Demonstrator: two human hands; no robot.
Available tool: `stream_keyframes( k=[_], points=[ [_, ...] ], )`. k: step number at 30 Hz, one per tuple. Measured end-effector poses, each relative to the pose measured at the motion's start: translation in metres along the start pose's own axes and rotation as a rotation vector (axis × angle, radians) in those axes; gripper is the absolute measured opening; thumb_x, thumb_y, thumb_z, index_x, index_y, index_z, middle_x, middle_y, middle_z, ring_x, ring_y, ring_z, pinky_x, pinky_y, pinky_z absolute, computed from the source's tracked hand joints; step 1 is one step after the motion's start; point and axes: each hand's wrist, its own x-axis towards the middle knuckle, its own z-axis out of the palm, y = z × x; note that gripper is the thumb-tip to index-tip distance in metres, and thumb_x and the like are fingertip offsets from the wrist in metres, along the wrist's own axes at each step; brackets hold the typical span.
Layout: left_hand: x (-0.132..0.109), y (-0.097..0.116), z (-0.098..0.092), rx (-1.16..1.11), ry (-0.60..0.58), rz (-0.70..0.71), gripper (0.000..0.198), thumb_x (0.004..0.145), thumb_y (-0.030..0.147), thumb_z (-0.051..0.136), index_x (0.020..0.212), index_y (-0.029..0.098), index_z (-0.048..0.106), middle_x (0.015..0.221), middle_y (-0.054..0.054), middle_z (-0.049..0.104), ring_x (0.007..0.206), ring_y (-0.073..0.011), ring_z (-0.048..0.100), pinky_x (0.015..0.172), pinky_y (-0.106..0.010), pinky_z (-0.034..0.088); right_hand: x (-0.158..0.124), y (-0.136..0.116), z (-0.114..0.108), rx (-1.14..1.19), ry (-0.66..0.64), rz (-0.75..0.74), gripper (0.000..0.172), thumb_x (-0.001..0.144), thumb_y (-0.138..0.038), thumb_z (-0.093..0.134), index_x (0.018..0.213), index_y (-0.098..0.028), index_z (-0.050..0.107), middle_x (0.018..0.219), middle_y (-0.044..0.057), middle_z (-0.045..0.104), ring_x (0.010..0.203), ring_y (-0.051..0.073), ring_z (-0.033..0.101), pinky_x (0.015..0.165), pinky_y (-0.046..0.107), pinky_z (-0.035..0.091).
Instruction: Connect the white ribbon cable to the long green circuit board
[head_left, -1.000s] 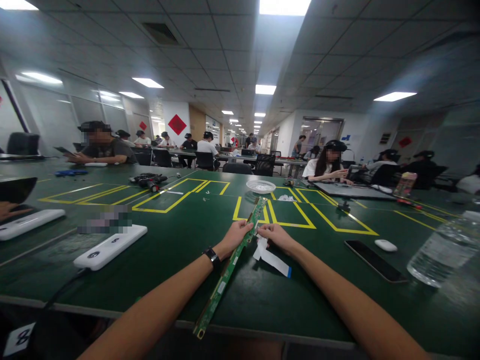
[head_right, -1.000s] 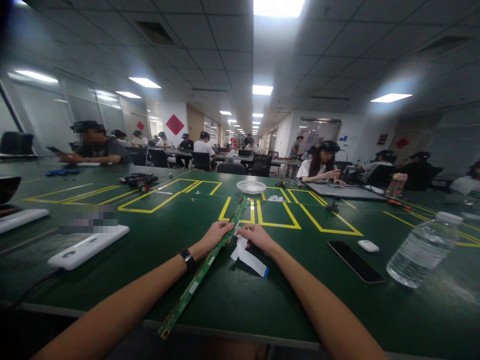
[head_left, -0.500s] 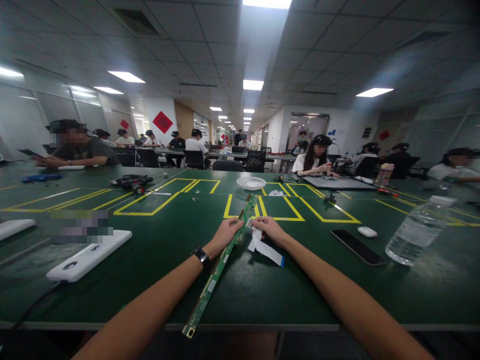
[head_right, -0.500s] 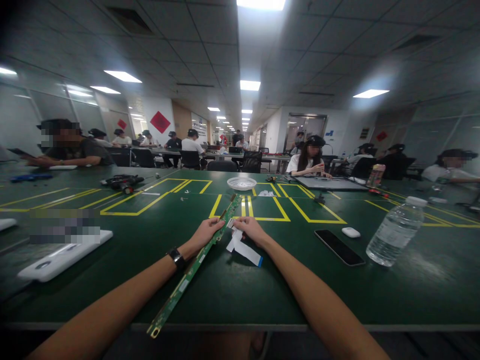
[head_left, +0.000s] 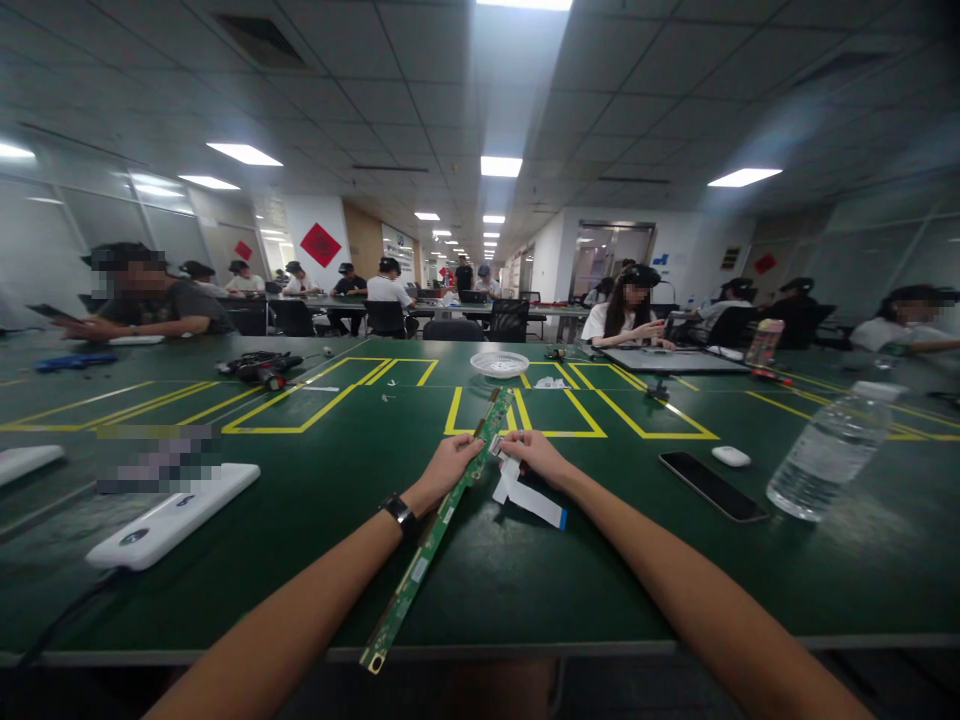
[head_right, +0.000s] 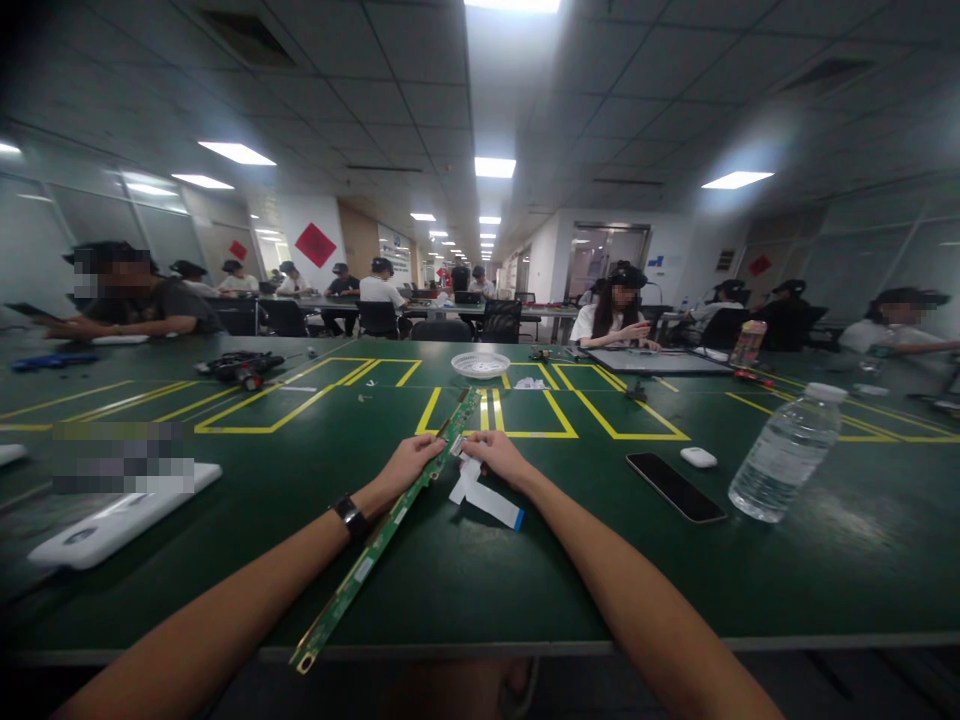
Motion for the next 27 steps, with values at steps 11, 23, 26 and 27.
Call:
stream_keyframes(
  k=[11, 23, 26, 27],
  points=[
    [-0.0002, -0.0004, 0.0001, -0.014, -0.013, -0.025, 0.038, 0.071, 0.050, 0.064, 0.077, 0.013, 0.062, 0.069, -0.001, 0.065, 0.062, -0.0135, 0.058, 0.060, -0.023, 0.043, -0.0012, -0.0038, 0.0012, -0.009, 0.018, 0.021, 0.032, 0.073, -0.046, 0.064, 0.074, -0.014, 0.059, 0.062, 0.001, 0.066, 0.046, 0.008, 0.050, 0.043, 0.020, 0.035],
    [0.0018, -0.0039, -0.0005, 0.024, -0.045, 0.030, 0.036, 0.074, 0.049, 0.061, 0.077, 0.013, 0.062, 0.068, 0.000, 0.063, 0.061, -0.0129, 0.057, 0.060, -0.023, 0.043, 0.0006, 0.0022, -0.0009, -0.022, -0.001, -0.002, 0.034, 0.074, -0.049, 0.064, 0.069, -0.015, 0.057, 0.059, 0.000, 0.064, 0.041, 0.006, 0.045, 0.041, 0.019, 0.033],
    [0.0013, -0.0041, -0.0002, 0.087, -0.052, 0.066, 0.034, 0.077, 0.048, 0.058, 0.075, 0.014, 0.061, 0.067, 0.001, 0.062, 0.061, -0.0124, 0.056, 0.058, -0.022, 0.041, -0.0005, 0.0011, -0.0011, -0.026, -0.003, -0.005, 0.034, 0.074, -0.048, 0.064, 0.069, -0.015, 0.058, 0.059, -0.001, 0.063, 0.042, 0.007, 0.046, 0.041, 0.019, 0.034],
    [0.0007, -0.0040, -0.0001, 0.124, -0.050, 0.082, 0.035, 0.078, 0.048, 0.057, 0.074, 0.014, 0.060, 0.066, 0.001, 0.061, 0.060, -0.0123, 0.056, 0.058, -0.021, 0.041, -0.0009, 0.0007, -0.0012, -0.026, -0.004, -0.004, 0.034, 0.074, -0.048, 0.064, 0.069, -0.015, 0.058, 0.058, -0.001, 0.063, 0.042, 0.007, 0.046, 0.042, 0.019, 0.034]
  ],
)
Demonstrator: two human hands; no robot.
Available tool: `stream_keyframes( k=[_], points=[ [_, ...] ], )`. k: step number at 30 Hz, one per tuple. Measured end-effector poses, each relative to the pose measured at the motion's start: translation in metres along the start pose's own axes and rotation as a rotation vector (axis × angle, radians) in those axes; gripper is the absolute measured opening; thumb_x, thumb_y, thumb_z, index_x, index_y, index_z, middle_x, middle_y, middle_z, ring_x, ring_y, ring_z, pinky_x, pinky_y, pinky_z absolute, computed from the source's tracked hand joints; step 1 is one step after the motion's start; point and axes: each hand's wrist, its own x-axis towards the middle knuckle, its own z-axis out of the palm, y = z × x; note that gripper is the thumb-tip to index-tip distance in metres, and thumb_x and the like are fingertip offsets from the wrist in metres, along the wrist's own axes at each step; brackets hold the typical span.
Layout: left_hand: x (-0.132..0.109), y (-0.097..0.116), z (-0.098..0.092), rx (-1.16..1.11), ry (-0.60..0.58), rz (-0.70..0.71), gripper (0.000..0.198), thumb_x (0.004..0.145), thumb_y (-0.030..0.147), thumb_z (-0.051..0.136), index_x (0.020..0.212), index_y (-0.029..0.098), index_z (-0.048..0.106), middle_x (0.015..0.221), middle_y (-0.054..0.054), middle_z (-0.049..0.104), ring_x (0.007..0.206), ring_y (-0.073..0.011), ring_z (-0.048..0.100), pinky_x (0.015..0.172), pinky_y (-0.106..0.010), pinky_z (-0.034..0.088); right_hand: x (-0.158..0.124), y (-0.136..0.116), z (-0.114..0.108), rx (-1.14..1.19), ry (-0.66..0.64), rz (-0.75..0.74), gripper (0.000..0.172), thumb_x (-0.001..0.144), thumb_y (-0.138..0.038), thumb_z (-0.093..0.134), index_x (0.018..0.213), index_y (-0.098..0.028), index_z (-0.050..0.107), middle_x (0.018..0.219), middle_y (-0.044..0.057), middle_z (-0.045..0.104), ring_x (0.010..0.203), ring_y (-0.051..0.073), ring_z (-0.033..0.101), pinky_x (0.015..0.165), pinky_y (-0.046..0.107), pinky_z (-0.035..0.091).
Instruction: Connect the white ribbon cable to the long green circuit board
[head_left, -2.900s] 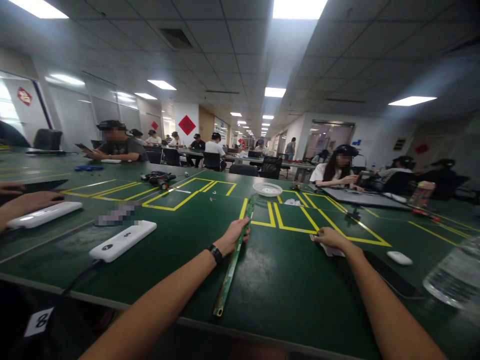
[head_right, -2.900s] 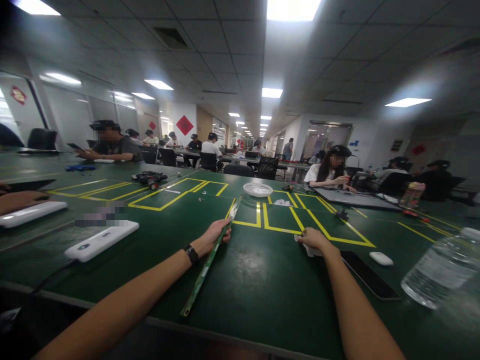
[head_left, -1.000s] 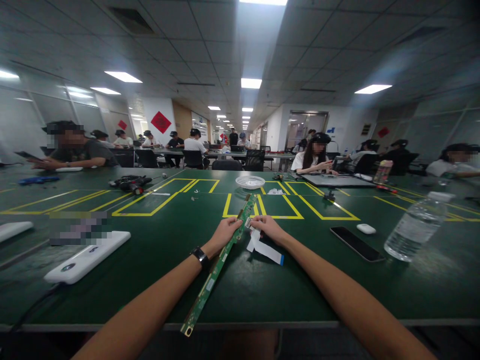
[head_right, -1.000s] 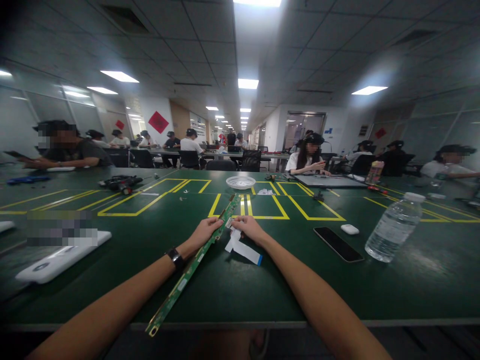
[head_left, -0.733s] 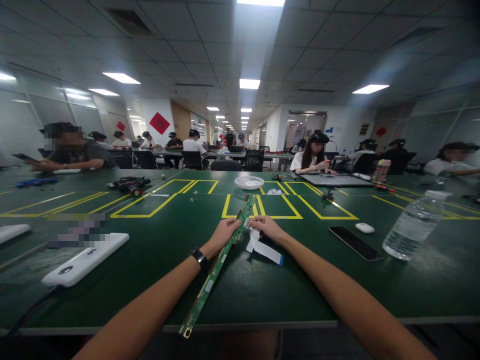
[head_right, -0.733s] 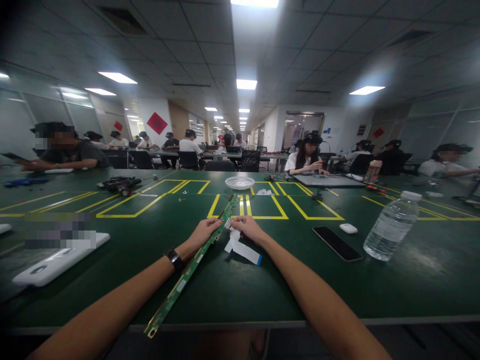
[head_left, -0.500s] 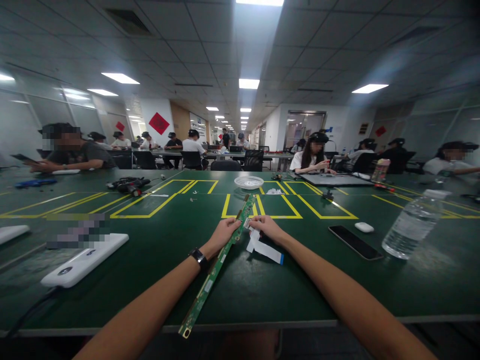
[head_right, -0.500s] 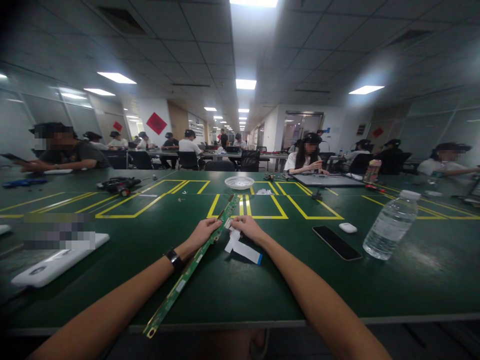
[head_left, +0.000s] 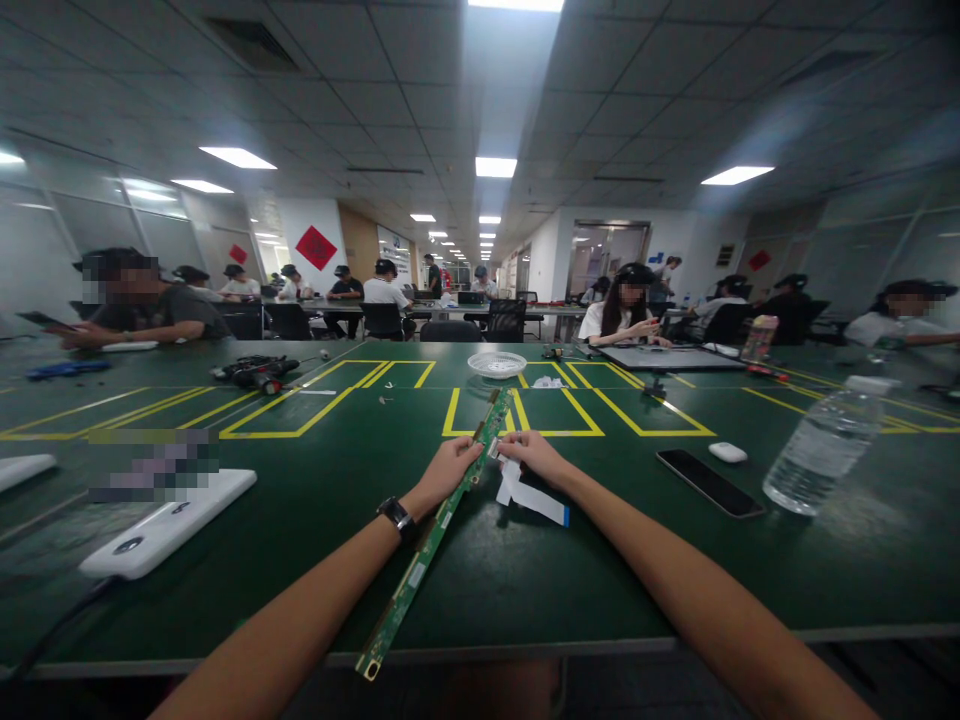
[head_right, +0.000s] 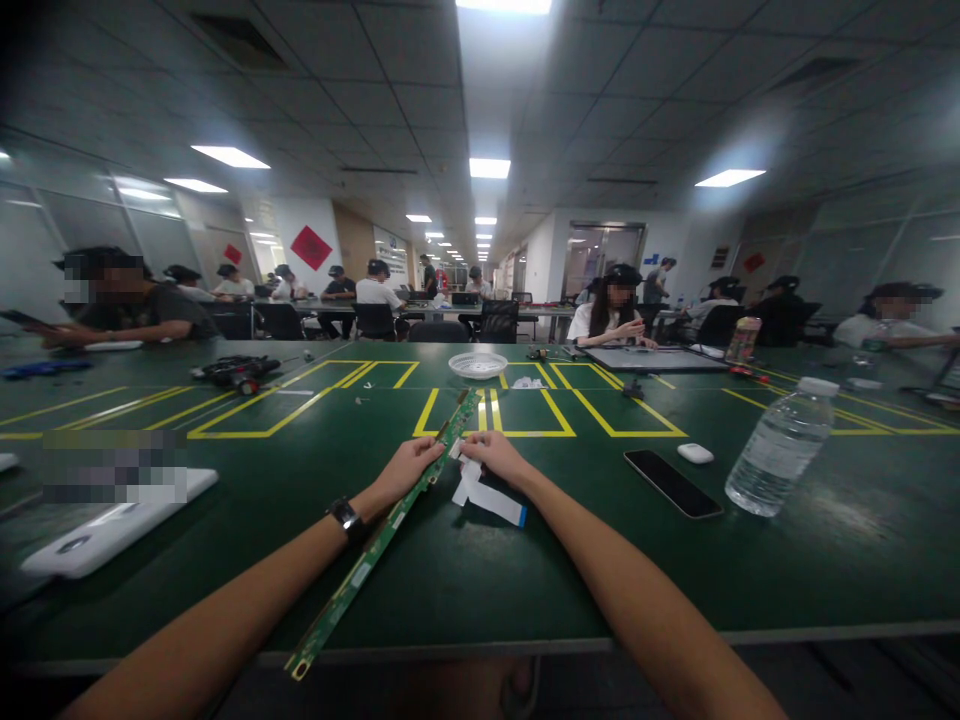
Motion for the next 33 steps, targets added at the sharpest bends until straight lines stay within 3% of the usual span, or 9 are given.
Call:
stream_keyframes(
  k=[6, 15, 23, 33],
  points=[
    [-0.005, -0.001, 0.000, 0.150, -0.027, -0.018, 0.041, 0.083, 0.054, 0.046, 0.079, 0.015, 0.057, 0.059, 0.003, 0.057, 0.047, -0.0116, 0.052, 0.050, -0.022, 0.038, -0.001, -0.002, -0.001, -0.046, 0.007, -0.011, 0.034, 0.073, -0.047, 0.066, 0.069, -0.014, 0.060, 0.056, -0.002, 0.061, 0.044, 0.007, 0.047, 0.042, 0.019, 0.035],
    [-0.007, 0.004, 0.000, 0.285, -0.009, 0.128, 0.041, 0.086, 0.052, 0.043, 0.081, 0.015, 0.061, 0.076, -0.002, 0.063, 0.068, -0.0160, 0.056, 0.063, -0.024, 0.039, 0.003, 0.004, -0.004, -0.106, 0.013, -0.001, 0.034, 0.073, -0.048, 0.065, 0.070, -0.015, 0.060, 0.055, -0.002, 0.058, 0.045, 0.008, 0.048, 0.043, 0.019, 0.036],
    [-0.008, 0.009, 0.002, 0.279, 0.017, 0.146, 0.044, 0.089, 0.048, 0.040, 0.100, 0.013, 0.064, 0.095, -0.008, 0.068, 0.084, -0.0210, 0.061, 0.074, -0.027, 0.043, 0.004, -0.003, 0.007, -0.198, 0.175, -0.099, 0.027, 0.075, -0.042, 0.062, 0.066, -0.017, 0.059, 0.058, -0.002, 0.059, 0.052, 0.010, 0.049, 0.050, 0.020, 0.038],
    [-0.009, 0.010, 0.005, 0.272, 0.028, 0.116, 0.043, 0.088, 0.049, 0.041, 0.098, 0.013, 0.063, 0.089, -0.007, 0.069, 0.078, -0.0204, 0.061, 0.068, -0.026, 0.043, 0.002, -0.004, 0.008, -0.181, 0.195, -0.119, 0.028, 0.077, -0.042, 0.060, 0.065, -0.017, 0.060, 0.060, -0.001, 0.061, 0.054, 0.010, 0.052, 0.052, 0.021, 0.039]
  ],
)
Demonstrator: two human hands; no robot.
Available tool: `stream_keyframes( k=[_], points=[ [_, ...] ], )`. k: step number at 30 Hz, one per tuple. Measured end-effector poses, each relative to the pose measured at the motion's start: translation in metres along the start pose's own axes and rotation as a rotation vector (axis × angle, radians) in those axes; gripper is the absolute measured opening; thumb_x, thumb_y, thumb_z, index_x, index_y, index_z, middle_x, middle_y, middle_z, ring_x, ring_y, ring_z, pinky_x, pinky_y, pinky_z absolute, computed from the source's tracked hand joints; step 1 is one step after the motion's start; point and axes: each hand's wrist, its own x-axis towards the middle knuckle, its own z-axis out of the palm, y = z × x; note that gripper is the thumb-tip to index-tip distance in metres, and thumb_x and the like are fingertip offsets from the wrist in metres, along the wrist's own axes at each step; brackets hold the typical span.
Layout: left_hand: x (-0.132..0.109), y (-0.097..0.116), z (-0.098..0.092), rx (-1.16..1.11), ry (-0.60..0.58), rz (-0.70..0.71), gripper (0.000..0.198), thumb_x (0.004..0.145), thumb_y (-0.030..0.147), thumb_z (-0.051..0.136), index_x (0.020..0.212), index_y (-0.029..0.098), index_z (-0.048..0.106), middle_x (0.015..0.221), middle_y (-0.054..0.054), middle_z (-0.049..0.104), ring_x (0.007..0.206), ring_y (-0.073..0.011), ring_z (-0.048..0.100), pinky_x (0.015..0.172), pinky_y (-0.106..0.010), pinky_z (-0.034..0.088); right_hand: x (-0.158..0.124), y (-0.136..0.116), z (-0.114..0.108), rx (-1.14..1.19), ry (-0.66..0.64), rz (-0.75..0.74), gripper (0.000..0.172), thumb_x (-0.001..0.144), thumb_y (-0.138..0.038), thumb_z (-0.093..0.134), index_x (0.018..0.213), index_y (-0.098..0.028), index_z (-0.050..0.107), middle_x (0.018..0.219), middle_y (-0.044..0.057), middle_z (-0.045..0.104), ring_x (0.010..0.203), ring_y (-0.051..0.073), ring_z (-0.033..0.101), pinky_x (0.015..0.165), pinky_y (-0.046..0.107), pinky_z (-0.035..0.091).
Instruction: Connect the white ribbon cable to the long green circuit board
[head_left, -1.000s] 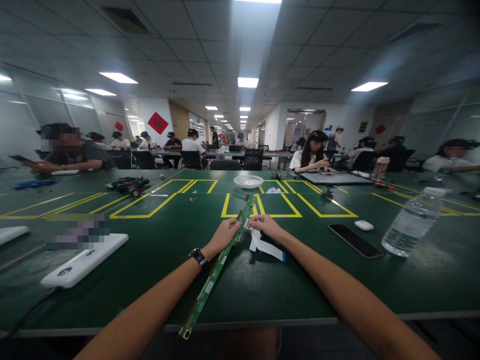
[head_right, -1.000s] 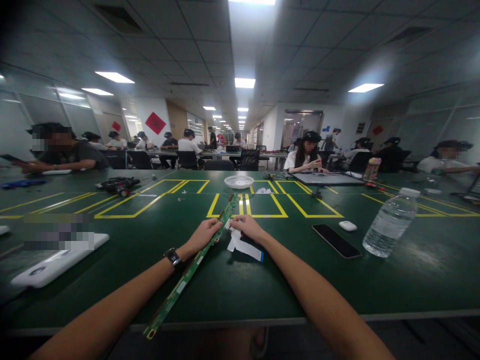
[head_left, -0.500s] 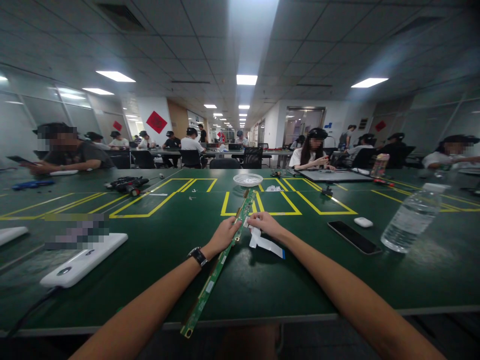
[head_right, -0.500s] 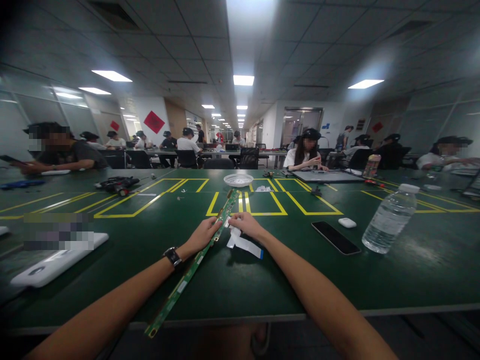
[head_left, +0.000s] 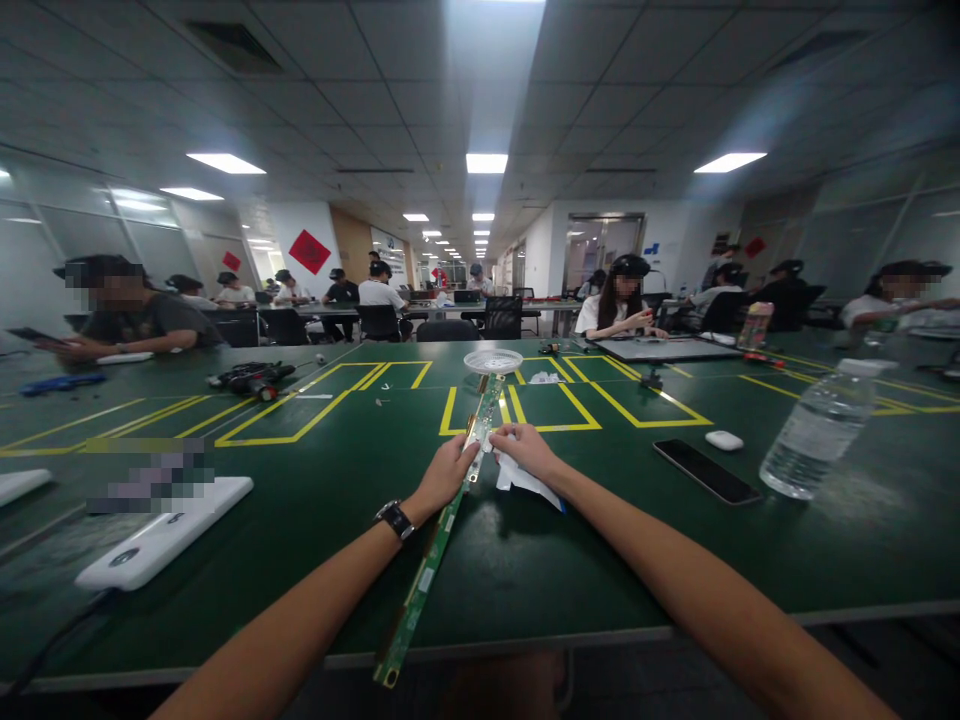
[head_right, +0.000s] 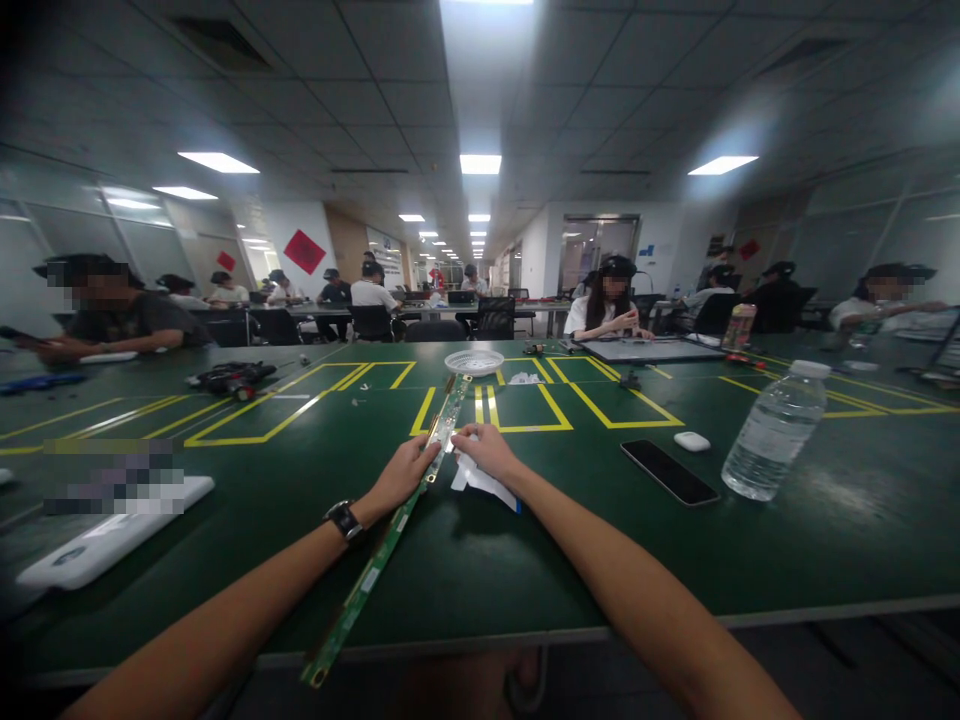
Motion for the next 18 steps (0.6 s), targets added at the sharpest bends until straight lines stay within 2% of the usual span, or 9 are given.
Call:
stream_keyframes(
  k=[5, 9, 13, 18],
  points=[
    [0.004, -0.003, -0.002, 0.004, -0.005, -0.032, 0.044, 0.086, 0.052, 0.043, 0.089, 0.014, 0.065, 0.079, -0.005, 0.068, 0.071, -0.0187, 0.059, 0.064, -0.025, 0.042, 0.002, 0.004, -0.002, -0.005, -0.009, 0.073, 0.028, 0.075, -0.043, 0.062, 0.070, -0.016, 0.064, 0.059, -0.001, 0.062, 0.052, 0.011, 0.051, 0.049, 0.020, 0.037],
    [0.010, -0.010, -0.010, 0.045, -0.025, -0.047, 0.044, 0.085, 0.051, 0.043, 0.081, 0.015, 0.067, 0.075, -0.003, 0.067, 0.068, -0.0178, 0.057, 0.064, -0.025, 0.041, 0.004, 0.013, -0.019, -0.069, -0.014, 0.135, 0.029, 0.075, -0.043, 0.062, 0.073, -0.014, 0.068, 0.058, 0.000, 0.062, 0.051, 0.011, 0.051, 0.048, 0.021, 0.036],
    [0.013, -0.017, -0.026, 0.084, 0.064, -0.095, 0.042, 0.084, 0.049, 0.042, 0.081, 0.016, 0.068, 0.079, -0.004, 0.068, 0.069, -0.0173, 0.056, 0.064, -0.026, 0.040, 0.008, 0.026, -0.060, -0.408, 0.200, 0.253, 0.033, 0.077, -0.043, 0.057, 0.071, -0.014, 0.071, 0.063, 0.003, 0.066, 0.056, 0.014, 0.056, 0.051, 0.022, 0.038],
    [0.015, -0.016, -0.038, 0.112, 0.135, -0.087, 0.036, 0.081, 0.046, 0.047, 0.085, 0.017, 0.067, 0.084, -0.004, 0.068, 0.076, -0.0188, 0.057, 0.070, -0.027, 0.041, 0.002, 0.042, -0.120, -0.674, 0.429, 0.406, 0.037, 0.083, -0.038, 0.047, 0.084, -0.012, 0.073, 0.082, 0.013, 0.070, 0.077, 0.023, 0.063, 0.064, 0.027, 0.041]
  ],
)
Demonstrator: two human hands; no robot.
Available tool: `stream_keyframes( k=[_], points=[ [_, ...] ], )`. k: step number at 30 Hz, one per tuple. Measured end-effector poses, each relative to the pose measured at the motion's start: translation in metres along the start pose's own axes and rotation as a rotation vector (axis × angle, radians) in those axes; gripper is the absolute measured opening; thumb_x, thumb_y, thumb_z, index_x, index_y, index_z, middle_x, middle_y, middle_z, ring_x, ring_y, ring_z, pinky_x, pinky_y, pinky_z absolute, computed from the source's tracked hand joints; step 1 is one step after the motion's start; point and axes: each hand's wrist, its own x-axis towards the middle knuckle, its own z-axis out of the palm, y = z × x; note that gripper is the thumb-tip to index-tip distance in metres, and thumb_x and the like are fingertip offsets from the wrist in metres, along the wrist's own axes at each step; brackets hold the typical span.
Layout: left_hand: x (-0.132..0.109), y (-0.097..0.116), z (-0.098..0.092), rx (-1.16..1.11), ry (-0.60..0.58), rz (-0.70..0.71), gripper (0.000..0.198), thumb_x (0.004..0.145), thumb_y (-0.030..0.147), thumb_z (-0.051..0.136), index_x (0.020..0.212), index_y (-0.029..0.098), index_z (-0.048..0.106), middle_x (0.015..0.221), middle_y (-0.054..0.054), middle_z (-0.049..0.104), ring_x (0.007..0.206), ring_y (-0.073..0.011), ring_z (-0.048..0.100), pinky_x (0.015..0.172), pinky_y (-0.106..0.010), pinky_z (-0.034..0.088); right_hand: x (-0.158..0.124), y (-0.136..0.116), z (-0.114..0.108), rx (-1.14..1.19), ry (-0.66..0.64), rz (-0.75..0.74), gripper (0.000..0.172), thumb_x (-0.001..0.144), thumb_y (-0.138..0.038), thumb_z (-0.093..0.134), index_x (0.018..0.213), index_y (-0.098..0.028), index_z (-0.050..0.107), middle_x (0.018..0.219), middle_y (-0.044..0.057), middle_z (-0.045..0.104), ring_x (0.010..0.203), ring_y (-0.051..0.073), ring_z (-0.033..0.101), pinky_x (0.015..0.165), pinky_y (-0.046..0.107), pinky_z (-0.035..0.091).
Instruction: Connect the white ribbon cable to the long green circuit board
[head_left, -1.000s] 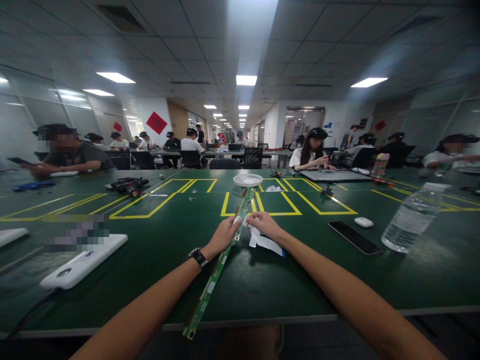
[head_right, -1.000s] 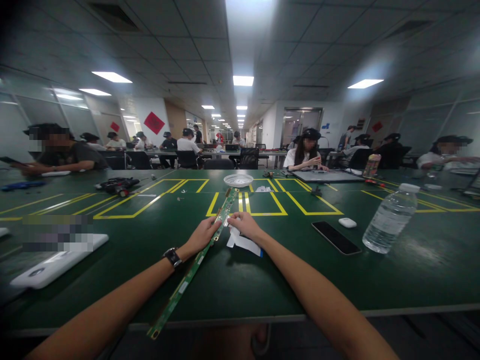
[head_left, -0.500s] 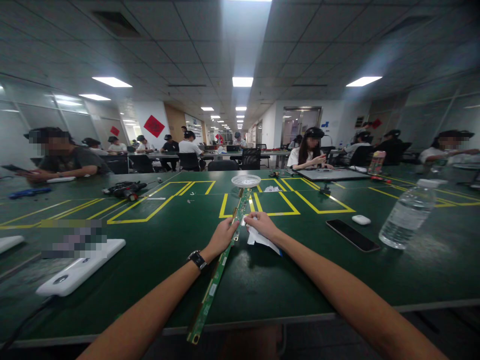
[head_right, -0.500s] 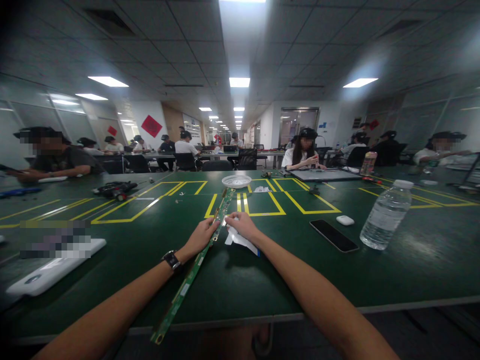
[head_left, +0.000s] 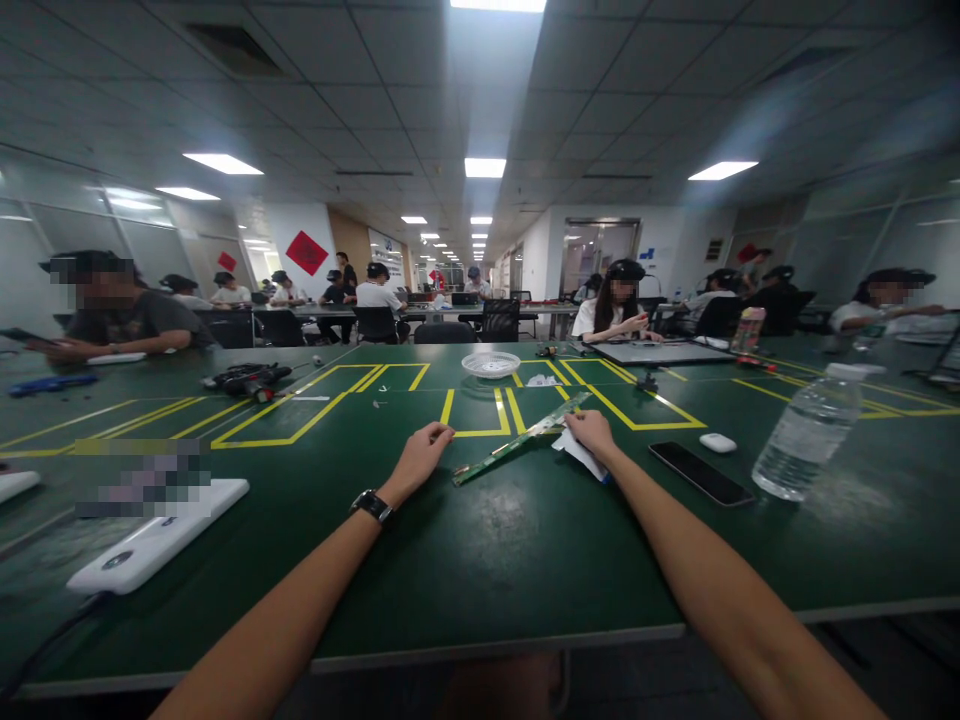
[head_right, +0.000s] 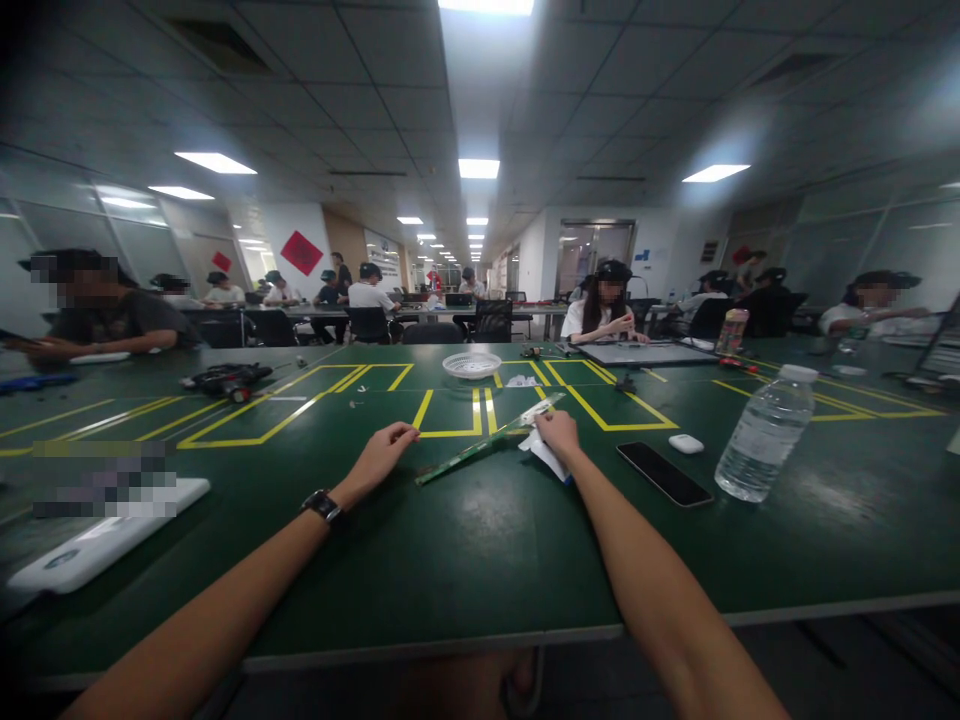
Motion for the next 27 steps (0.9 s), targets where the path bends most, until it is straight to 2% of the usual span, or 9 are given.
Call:
stream_keyframes(
  k=[5, 9, 12, 14, 16, 18, 22, 27],
  points=[
    [-0.001, 0.001, 0.004, -0.009, -0.009, 0.018, 0.031, 0.081, 0.041, 0.049, 0.087, 0.017, 0.067, 0.085, -0.004, 0.068, 0.076, -0.0191, 0.058, 0.071, -0.028, 0.042, 0.006, 0.031, -0.019, -0.208, 0.079, 0.113, 0.037, 0.085, -0.035, 0.045, 0.094, -0.011, 0.072, 0.097, 0.020, 0.067, 0.095, 0.028, 0.061, 0.080, 0.034, 0.042],
    [-0.003, 0.002, 0.009, 0.006, -0.026, 0.050, 0.028, 0.080, 0.039, 0.050, 0.087, 0.018, 0.066, 0.085, -0.004, 0.068, 0.074, -0.0189, 0.058, 0.070, -0.029, 0.042, 0.005, 0.038, -0.019, -0.339, 0.140, 0.128, 0.040, 0.084, -0.034, 0.048, 0.111, -0.009, 0.064, 0.117, 0.024, 0.056, 0.112, 0.034, 0.049, 0.088, 0.043, 0.040],
    [-0.005, 0.003, 0.011, 0.042, -0.028, 0.079, 0.026, 0.082, 0.037, 0.049, 0.087, 0.019, 0.066, 0.087, -0.004, 0.067, 0.075, -0.0188, 0.058, 0.071, -0.029, 0.042, 0.005, 0.035, -0.014, -0.435, 0.160, -0.047, 0.039, 0.085, -0.030, 0.047, 0.119, -0.013, 0.058, 0.122, 0.019, 0.052, 0.115, 0.030, 0.046, 0.093, 0.039, 0.037],
    [-0.006, 0.004, 0.012, 0.088, -0.035, 0.110, 0.025, 0.083, 0.035, 0.047, 0.087, 0.019, 0.066, 0.088, -0.005, 0.067, 0.076, -0.0192, 0.058, 0.072, -0.029, 0.042, 0.005, 0.031, -0.009, -0.465, 0.096, -0.194, 0.035, 0.087, -0.029, 0.046, 0.116, -0.015, 0.060, 0.120, 0.016, 0.054, 0.114, 0.027, 0.046, 0.094, 0.036, 0.036],
    [-0.009, 0.005, 0.013, 0.139, -0.046, 0.157, 0.024, 0.084, 0.033, 0.047, 0.089, 0.019, 0.065, 0.089, -0.006, 0.066, 0.079, -0.0204, 0.057, 0.074, -0.031, 0.042, 0.004, 0.029, -0.005, -0.487, 0.014, -0.233, 0.032, 0.088, -0.031, 0.044, 0.111, -0.016, 0.061, 0.118, 0.014, 0.055, 0.113, 0.027, 0.046, 0.093, 0.038, 0.036],
    [-0.011, 0.007, 0.015, 0.174, -0.064, 0.208, 0.023, 0.084, 0.031, 0.047, 0.090, 0.019, 0.065, 0.091, -0.007, 0.065, 0.083, -0.0215, 0.057, 0.077, -0.032, 0.042, 0.003, 0.029, -0.003, -0.510, -0.020, -0.164, 0.031, 0.089, -0.032, 0.043, 0.109, -0.018, 0.062, 0.118, 0.014, 0.055, 0.112, 0.028, 0.046, 0.092, 0.042, 0.036],
    [-0.016, 0.011, 0.017, 0.209, -0.110, 0.270, 0.021, 0.085, 0.028, 0.046, 0.093, 0.019, 0.063, 0.094, -0.008, 0.063, 0.087, -0.0224, 0.056, 0.082, -0.035, 0.043, 0.005, 0.037, -0.002, -0.530, 0.061, -0.001, 0.032, 0.090, -0.032, 0.041, 0.110, -0.018, 0.061, 0.120, 0.015, 0.053, 0.114, 0.031, 0.044, 0.091, 0.050, 0.036],
    [-0.019, 0.013, 0.020, 0.237, -0.152, 0.298, 0.022, 0.086, 0.027, 0.046, 0.096, 0.019, 0.063, 0.098, -0.009, 0.063, 0.091, -0.0232, 0.056, 0.085, -0.036, 0.043, 0.009, 0.047, -0.002, -0.553, 0.091, 0.039, 0.034, 0.090, -0.032, 0.040, 0.113, -0.017, 0.060, 0.121, 0.016, 0.051, 0.115, 0.032, 0.043, 0.091, 0.052, 0.035]
  ],
)
